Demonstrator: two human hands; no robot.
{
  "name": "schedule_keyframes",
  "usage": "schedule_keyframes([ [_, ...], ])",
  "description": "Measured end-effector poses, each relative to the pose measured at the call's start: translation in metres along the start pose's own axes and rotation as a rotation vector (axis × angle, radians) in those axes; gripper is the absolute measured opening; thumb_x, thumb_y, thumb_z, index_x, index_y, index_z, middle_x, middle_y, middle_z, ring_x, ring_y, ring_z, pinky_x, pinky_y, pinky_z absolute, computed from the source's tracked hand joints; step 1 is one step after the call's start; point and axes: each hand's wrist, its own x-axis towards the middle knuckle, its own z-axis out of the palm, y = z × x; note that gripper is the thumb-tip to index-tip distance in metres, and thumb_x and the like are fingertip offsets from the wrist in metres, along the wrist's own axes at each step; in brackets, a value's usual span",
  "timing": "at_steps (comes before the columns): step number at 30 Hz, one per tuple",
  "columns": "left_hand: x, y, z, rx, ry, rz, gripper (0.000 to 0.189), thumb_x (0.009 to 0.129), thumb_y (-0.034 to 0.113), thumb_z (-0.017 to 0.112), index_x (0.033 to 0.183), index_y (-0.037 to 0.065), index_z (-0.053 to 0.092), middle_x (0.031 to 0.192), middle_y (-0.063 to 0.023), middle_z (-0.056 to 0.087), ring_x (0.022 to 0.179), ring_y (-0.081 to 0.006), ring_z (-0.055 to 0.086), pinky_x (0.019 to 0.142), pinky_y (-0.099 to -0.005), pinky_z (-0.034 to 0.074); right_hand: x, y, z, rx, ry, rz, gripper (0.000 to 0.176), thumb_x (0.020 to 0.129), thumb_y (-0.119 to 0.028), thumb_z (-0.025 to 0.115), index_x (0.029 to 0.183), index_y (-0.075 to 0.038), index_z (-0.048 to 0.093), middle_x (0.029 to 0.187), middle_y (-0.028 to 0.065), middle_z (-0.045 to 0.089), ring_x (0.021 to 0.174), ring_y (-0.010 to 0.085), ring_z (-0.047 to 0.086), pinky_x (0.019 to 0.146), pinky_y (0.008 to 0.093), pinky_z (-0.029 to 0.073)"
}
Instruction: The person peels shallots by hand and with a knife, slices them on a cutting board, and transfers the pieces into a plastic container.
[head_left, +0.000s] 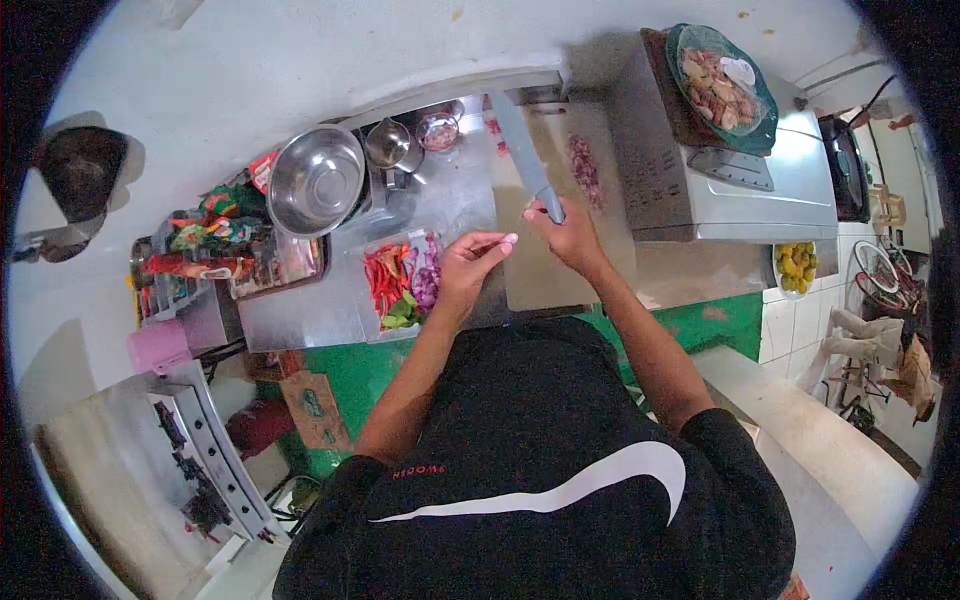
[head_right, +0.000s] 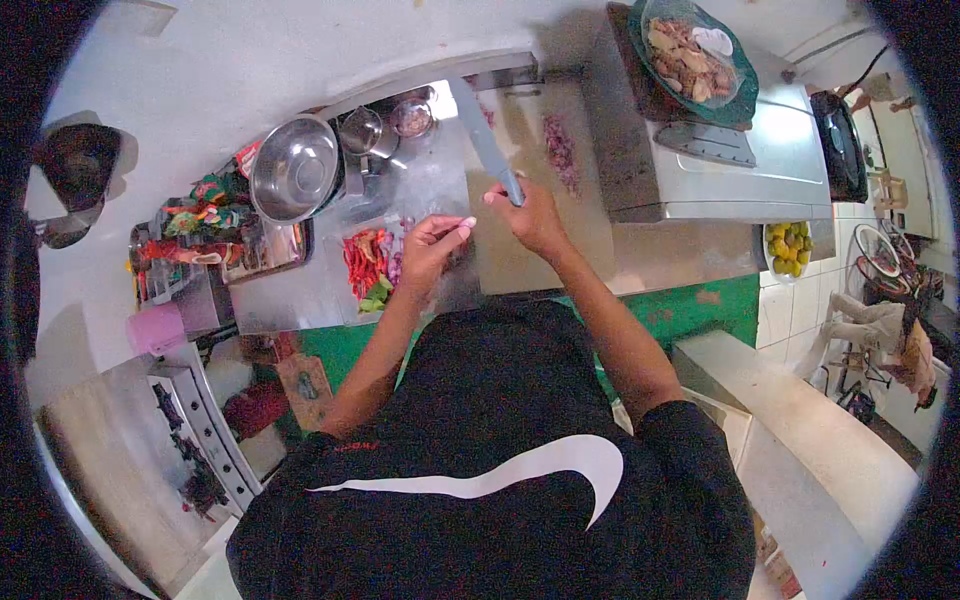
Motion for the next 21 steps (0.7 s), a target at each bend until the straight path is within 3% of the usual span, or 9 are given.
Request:
schedule_keyframes([
  [3,0.001,0.006,-0.002,0.046,0.071,-0.156,0.017,0.084,0.012,0.072,0.097,0.003,0.067,0.085,0.0001,0.067,0.068,-0.0062,0.054,0.061,-0.0201,0.041,0.019,0.018,0.003,-0.067,0.180,-0.014,0.020,0.083,-0.022,0.070,0.088,-0.003,0.064,0.072,0.0041,0.060,0.071,0.0123,0.057,0.066,0.0299,0.045],
  [5,0.007,-0.009,-0.010,0.062,0.059,-0.178,0.017,0.084,0.013,0.073,0.096,0.003,0.067,0.085,-0.0001,0.067,0.069,-0.0066,0.055,0.063,-0.0202,0.042,0.039,0.033,-0.001,-0.308,0.340,-0.220,0.022,0.082,-0.022,0.070,0.092,-0.004,0.065,0.072,0.0057,0.062,0.071,0.0153,0.062,0.064,0.0322,0.047],
  [6,0.010,-0.017,-0.014,0.088,0.048,-0.204,0.018,0.083,0.014,0.074,0.096,0.003,0.067,0.085,-0.0002,0.067,0.070,-0.0070,0.057,0.064,-0.0203,0.044,0.045,0.025,0.000,-0.318,0.337,-0.224,0.022,0.082,-0.022,0.070,0.092,-0.004,0.065,0.072,0.0057,0.062,0.071,0.0153,0.062,0.064,0.0322,0.047],
  [8,0.012,-0.022,-0.016,0.141,0.038,-0.236,0.018,0.083,0.014,0.074,0.095,0.003,0.066,0.085,-0.0005,0.067,0.073,-0.0075,0.058,0.067,-0.0207,0.046,0.058,0.002,0.007,-0.116,0.438,0.138,0.024,0.082,-0.023,0.070,0.094,-0.003,0.063,0.073,0.0095,0.063,0.073,0.0203,0.066,0.066,0.0365,0.050],
  [9,0.014,-0.026,-0.018,0.206,0.027,-0.271,0.019,0.083,0.014,0.074,0.095,0.003,0.066,0.085,-0.0007,0.067,0.076,-0.0081,0.060,0.070,-0.0211,0.047,0.066,-0.002,0.009,-0.124,0.436,0.135,0.024,0.082,-0.023,0.070,0.094,-0.003,0.063,0.073,0.0095,0.063,0.073,0.0203,0.066,0.066,0.0365,0.050],
  [11,0.015,-0.035,-0.025,0.203,-0.004,-0.246,0.021,0.082,0.016,0.075,0.094,0.002,0.065,0.085,-0.0016,0.067,0.077,-0.0084,0.060,0.072,-0.0216,0.048,0.083,-0.007,0.013,-0.338,0.481,-0.034,0.019,0.080,-0.018,0.069,0.091,-0.003,0.066,0.083,0.0133,0.067,0.077,0.0304,0.065,0.073,0.0408,0.049],
  [14,0.015,-0.037,-0.034,0.191,-0.040,-0.229,0.025,0.082,0.018,0.076,0.094,0.001,0.064,0.086,-0.0029,0.067,0.080,-0.0090,0.061,0.076,-0.0227,0.049,0.116,0.011,0.020,-0.560,0.538,-0.096,0.019,0.081,-0.019,0.067,0.094,-0.004,0.067,0.089,0.0163,0.067,0.085,0.0359,0.064,0.076,0.0417,0.048],
  [16,0.015,-0.035,-0.040,0.174,-0.046,-0.237,0.026,0.082,0.017,0.076,0.096,0.000,0.064,0.088,-0.0033,0.067,0.081,-0.0093,0.061,0.077,-0.0233,0.049,0.123,0.024,0.024,-0.555,0.540,-0.133,0.019,0.082,-0.019,0.067,0.094,-0.005,0.067,0.087,0.0161,0.067,0.084,0.0349,0.064,0.075,0.0423,0.048],
  [21,0.015,-0.016,-0.054,0.142,-0.057,-0.288,0.026,0.083,0.014,0.074,0.104,0.004,0.062,0.086,0.0004,0.065,0.067,-0.0038,0.053,0.060,-0.0186,0.043,0.128,0.058,0.030,-0.593,0.684,-0.301,0.022,0.083,-0.022,0.068,0.095,-0.005,0.068,0.076,0.0157,0.066,0.072,0.0319,0.064,0.069,0.0423,0.048],
])
